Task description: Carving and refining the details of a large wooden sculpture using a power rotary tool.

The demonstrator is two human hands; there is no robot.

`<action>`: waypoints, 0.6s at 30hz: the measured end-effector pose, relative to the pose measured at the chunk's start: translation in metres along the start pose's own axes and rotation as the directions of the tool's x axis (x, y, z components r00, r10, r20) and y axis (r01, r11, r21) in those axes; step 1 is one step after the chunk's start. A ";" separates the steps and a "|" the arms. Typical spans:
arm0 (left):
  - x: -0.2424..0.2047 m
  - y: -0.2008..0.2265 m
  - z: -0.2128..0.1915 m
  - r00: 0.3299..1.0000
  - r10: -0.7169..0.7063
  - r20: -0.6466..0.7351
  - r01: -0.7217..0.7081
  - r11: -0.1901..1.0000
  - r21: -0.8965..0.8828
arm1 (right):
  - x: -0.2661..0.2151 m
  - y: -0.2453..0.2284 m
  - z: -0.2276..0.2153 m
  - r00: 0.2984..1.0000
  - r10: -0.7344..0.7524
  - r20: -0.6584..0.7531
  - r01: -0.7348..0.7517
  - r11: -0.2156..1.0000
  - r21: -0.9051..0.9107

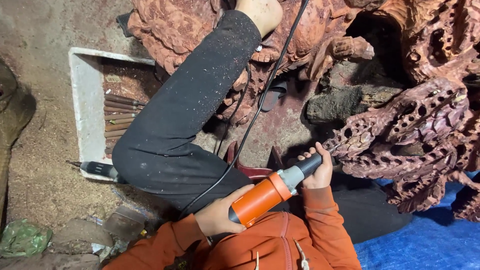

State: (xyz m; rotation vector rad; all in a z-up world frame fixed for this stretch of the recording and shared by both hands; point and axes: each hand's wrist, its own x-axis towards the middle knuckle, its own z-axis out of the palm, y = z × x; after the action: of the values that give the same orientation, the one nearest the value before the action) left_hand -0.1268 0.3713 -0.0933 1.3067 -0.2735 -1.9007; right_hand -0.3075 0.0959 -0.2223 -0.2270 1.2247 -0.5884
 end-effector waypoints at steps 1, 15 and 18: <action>-0.001 -0.001 0.000 1.000 0.000 -0.005 0.000 1.000 0.008 | 0.001 0.002 -0.005 1.000 -0.007 0.012 0.007 1.000 -0.003; -0.011 0.008 -0.001 0.999 -0.033 0.004 0.033 0.999 -0.021 | -0.003 0.010 -0.004 0.999 0.038 0.006 -0.038 0.998 0.048; -0.005 0.004 0.001 1.000 -0.022 0.019 0.022 1.000 -0.008 | 0.001 0.002 -0.007 1.000 -0.010 0.026 0.010 1.000 -0.006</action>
State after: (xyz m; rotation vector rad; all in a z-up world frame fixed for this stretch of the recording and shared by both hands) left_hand -0.1248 0.3717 -0.0873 1.2923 -0.2619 -1.9313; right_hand -0.3126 0.0982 -0.2266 -0.2454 1.2015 -0.5887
